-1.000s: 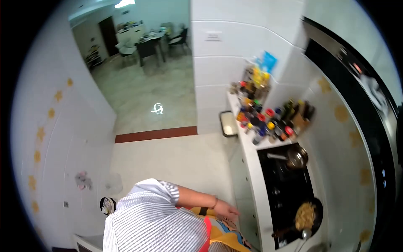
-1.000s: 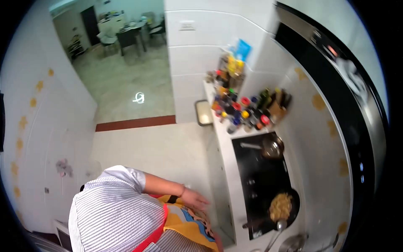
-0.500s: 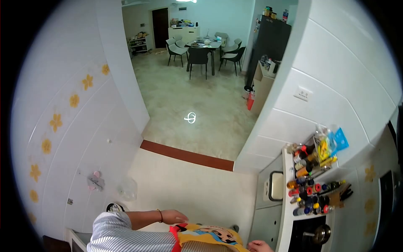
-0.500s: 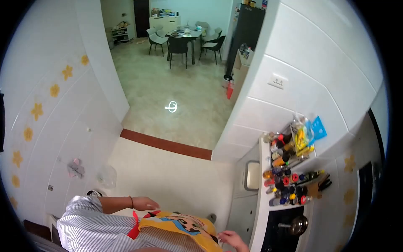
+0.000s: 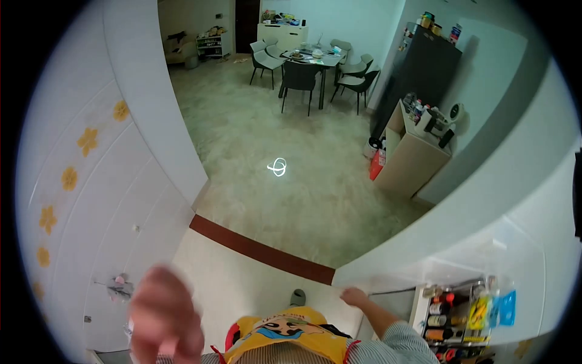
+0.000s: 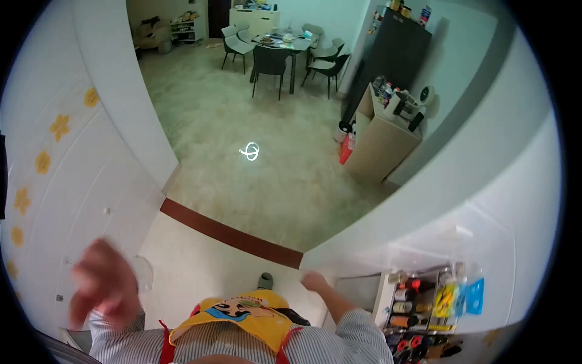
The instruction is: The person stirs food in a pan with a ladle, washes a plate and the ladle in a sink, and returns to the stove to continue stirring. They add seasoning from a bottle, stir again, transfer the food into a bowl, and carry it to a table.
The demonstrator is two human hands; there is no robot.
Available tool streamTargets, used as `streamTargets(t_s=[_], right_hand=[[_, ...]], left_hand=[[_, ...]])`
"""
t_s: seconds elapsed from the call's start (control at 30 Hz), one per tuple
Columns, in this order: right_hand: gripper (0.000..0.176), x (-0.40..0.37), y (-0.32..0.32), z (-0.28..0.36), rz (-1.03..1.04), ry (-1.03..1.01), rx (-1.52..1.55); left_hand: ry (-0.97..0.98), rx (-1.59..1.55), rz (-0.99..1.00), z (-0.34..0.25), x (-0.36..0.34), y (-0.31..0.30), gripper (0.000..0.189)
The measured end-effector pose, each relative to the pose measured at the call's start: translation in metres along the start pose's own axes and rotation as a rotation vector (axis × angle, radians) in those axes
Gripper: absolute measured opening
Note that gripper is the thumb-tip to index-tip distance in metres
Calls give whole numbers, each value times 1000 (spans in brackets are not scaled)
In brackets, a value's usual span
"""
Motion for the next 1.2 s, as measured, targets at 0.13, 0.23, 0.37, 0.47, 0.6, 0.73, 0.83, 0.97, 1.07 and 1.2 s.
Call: streamTargets(t_s=[0.13,0.23,0.37,0.47,0.6,0.73,0.83,0.97,1.07,1.2], right_hand=[[30,123,-304,178,-264,-247,453],[28,170,-456,279,-348,-504,680],[30,281,-564,339,-331,-716,417],[32,440,-586,291,-265,-527,79],[30,597,-571,81,-392,-84,128],[26,645,-496,-140,99,517,188],[28,653,-511,-170,251,856,529],[31,785,-547,-189,325,892,597],[33,956,-599,-207,321,725,465],[34,1205,-852,-63,1,-143,-301]], left_hand=[[896,-78,-29,22,95,-5,17],[746,129,-58,111,118,1,13],[770,240,-191,267,134,-20,13],[948,157,-296,406,181,-53,13],[290,12,104,610,260,-83,30],[215,-328,30,759,378,-79,31],[11,-685,203,879,420,-61,43],[47,-725,71,1045,452,-24,48],[-101,-1112,146,1173,484,8,43],[-186,-990,135,1321,558,20,40]])
Point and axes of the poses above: each hand's wrist, its own x-axis towards the middle knuckle, its own y-axis out of the palm, z = x × y, the point moved 8 cm from there along x, towards the middle knuckle, and after that the axes turned 12 degrees about y, right-handed, at the moved point
